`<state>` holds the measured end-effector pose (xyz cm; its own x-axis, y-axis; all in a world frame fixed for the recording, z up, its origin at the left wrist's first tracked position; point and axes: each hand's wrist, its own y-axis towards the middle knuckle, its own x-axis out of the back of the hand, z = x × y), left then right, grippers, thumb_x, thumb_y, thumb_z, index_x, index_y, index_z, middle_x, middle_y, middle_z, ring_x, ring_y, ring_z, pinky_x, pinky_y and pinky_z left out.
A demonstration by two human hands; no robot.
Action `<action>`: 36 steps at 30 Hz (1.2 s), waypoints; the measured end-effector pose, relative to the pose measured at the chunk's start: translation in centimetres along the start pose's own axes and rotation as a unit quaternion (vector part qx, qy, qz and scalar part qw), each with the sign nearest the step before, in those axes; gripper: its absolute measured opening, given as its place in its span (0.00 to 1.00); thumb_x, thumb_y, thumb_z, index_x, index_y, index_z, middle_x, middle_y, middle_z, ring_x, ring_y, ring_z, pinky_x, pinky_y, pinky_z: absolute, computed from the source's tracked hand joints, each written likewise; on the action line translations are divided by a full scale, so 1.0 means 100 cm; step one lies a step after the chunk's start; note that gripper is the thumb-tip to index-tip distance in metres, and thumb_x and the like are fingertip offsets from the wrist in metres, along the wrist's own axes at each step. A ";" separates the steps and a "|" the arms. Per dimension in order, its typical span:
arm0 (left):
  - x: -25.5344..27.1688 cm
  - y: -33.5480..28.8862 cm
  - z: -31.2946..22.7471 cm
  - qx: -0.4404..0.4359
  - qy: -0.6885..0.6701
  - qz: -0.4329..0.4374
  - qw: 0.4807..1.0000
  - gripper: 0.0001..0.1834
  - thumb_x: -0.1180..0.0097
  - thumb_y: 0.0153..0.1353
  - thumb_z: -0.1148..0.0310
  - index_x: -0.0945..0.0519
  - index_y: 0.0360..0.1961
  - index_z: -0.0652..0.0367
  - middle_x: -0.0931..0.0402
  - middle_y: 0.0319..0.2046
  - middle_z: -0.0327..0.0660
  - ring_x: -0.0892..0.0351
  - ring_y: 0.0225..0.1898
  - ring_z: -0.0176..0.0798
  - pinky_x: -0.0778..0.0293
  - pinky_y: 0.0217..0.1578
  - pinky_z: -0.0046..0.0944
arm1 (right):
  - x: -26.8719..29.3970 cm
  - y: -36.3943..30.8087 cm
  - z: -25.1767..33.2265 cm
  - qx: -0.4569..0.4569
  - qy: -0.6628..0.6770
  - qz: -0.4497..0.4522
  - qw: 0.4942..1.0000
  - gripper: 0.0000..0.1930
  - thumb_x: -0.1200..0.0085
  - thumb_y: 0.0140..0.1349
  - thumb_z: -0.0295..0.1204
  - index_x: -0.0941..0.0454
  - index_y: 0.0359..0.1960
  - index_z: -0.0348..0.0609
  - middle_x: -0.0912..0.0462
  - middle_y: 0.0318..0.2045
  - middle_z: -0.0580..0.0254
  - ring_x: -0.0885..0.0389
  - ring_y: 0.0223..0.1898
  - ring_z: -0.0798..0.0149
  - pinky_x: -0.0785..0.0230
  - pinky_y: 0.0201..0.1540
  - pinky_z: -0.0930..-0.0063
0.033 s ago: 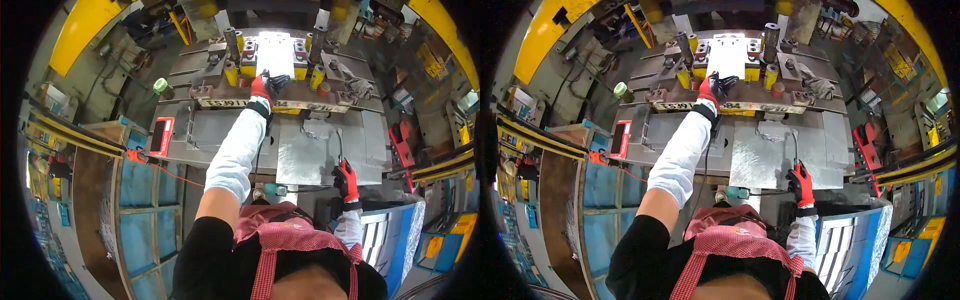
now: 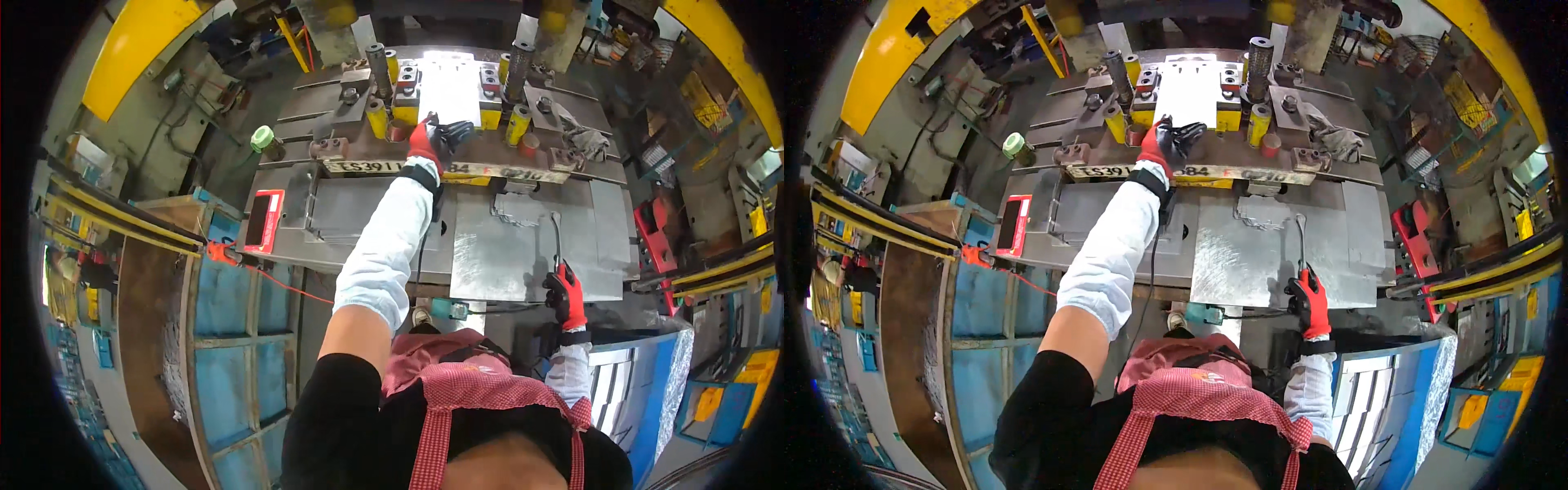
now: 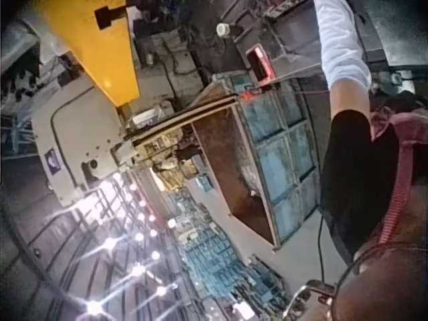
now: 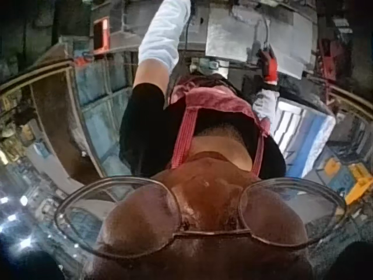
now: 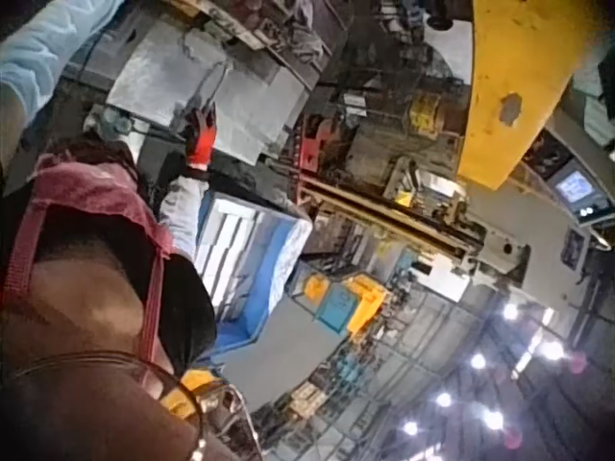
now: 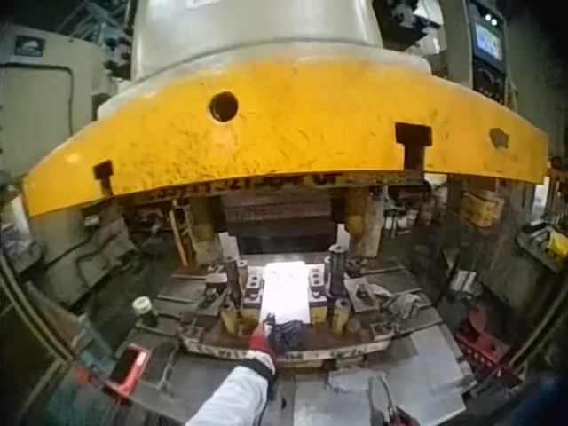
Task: The recorder is placing metal sheets into a press machine, operating the press, and removing the finished parts using a hand tool.
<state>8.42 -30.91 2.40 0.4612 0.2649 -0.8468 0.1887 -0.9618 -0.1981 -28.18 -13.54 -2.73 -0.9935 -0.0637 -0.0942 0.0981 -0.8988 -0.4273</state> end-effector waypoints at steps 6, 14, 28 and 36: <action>0.002 -0.114 -0.005 -0.080 0.247 -0.070 0.963 0.24 0.56 0.59 0.53 0.31 0.46 0.64 0.25 0.34 0.46 0.24 0.32 0.41 0.27 0.35 0.38 | 0.054 0.017 -0.043 0.027 0.080 -0.033 0.996 0.05 0.54 0.57 0.31 0.34 0.29 0.46 0.31 0.18 0.68 0.37 0.12 0.75 0.43 0.15 0.81; 0.150 -0.251 0.064 -0.198 0.868 -0.151 0.430 0.27 0.52 0.54 0.59 0.37 0.56 0.47 0.37 0.54 0.45 0.42 0.57 0.44 0.47 0.56 0.45 | 0.071 0.036 -0.081 0.051 0.116 -0.007 0.992 0.03 0.54 0.57 0.30 0.32 0.31 0.47 0.32 0.18 0.71 0.33 0.16 0.73 0.39 0.19 0.79; 0.180 -0.235 0.062 -0.017 0.935 -0.123 0.333 0.26 0.52 0.52 0.56 0.36 0.54 0.41 0.43 0.58 0.43 0.53 0.62 0.51 0.59 0.60 0.50 | 0.062 0.011 -0.051 0.025 0.111 -0.015 0.993 0.05 0.52 0.55 0.27 0.31 0.32 0.42 0.30 0.23 0.70 0.31 0.22 0.73 0.35 0.25 0.80; 0.177 -0.236 0.057 -0.049 0.934 -0.102 0.339 0.25 0.54 0.52 0.58 0.35 0.54 0.41 0.41 0.57 0.43 0.49 0.60 0.51 0.56 0.58 0.51 | 0.059 0.015 -0.053 0.005 0.188 0.015 0.982 0.05 0.51 0.55 0.29 0.33 0.32 0.46 0.29 0.20 0.67 0.31 0.17 0.72 0.39 0.17 0.79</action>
<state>7.23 -3.88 -10.71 0.1567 -0.0056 0.9876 0.3675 -0.9279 -0.0636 -33.63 -12.91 -8.72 -0.8982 0.0735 -0.4334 0.1241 -0.9034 -0.4104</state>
